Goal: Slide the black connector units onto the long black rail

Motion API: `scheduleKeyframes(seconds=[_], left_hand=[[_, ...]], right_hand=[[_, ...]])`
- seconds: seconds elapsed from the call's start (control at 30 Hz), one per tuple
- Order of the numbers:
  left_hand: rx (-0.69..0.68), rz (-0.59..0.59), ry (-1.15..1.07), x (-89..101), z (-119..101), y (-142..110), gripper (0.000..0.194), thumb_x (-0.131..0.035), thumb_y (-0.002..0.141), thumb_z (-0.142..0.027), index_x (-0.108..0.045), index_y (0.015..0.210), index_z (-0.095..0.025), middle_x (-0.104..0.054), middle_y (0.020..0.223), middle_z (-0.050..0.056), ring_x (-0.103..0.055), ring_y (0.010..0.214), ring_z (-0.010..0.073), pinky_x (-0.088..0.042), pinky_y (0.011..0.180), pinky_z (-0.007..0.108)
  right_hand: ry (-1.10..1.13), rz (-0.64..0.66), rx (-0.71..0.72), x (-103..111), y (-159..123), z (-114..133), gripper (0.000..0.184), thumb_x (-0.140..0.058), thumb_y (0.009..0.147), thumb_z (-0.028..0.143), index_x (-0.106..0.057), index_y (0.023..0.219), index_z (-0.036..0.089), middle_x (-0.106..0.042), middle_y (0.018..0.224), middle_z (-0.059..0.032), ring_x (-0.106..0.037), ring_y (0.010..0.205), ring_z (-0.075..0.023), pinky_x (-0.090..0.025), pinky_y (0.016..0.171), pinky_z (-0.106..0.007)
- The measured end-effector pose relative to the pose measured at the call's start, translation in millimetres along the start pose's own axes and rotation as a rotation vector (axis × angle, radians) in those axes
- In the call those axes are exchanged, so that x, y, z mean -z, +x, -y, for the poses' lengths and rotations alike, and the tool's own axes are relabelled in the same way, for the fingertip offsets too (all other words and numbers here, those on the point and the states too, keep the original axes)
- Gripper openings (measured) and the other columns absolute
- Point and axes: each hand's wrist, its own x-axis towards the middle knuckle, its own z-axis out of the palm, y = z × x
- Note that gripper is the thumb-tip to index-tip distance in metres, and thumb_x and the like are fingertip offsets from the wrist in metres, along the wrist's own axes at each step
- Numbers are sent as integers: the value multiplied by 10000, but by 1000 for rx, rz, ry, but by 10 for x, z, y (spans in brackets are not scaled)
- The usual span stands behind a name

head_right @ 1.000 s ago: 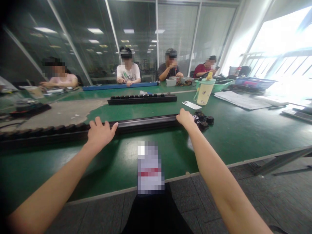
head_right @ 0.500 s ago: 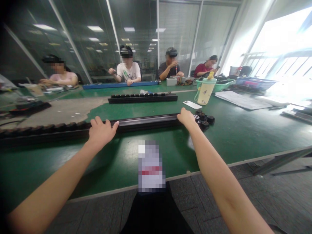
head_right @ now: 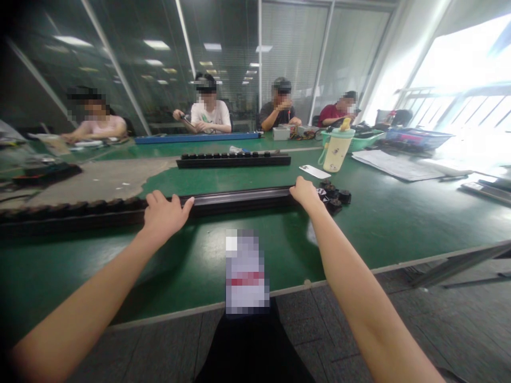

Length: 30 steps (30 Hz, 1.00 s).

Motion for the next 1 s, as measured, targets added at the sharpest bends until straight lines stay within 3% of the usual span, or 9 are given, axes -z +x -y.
scheduleKeyframes(seconds=[0.7,1.0], left_hand=[[46,89,-14,25,-4,21,749,-278,1093,-526,-547,1547,6,-346,1653,366,-446,1441,559,-472,1083,552],[62,103,-25,48,-16,16,741,-291,1092,-534,-557,1538,-5,-332,1663,360,-491,1396,547,-502,1043,540]], right_hand=[[-19,-10,2,8,-10,-27,476,-475,999,234,-622,1425,83,-701,1329,-274,-690,1246,-352,-545,1016,-433],[-27,-9,-3,24,-24,-20,497,-470,988,231,-617,1437,78,-689,1342,-287,-674,1267,-377,-544,1024,-460]])
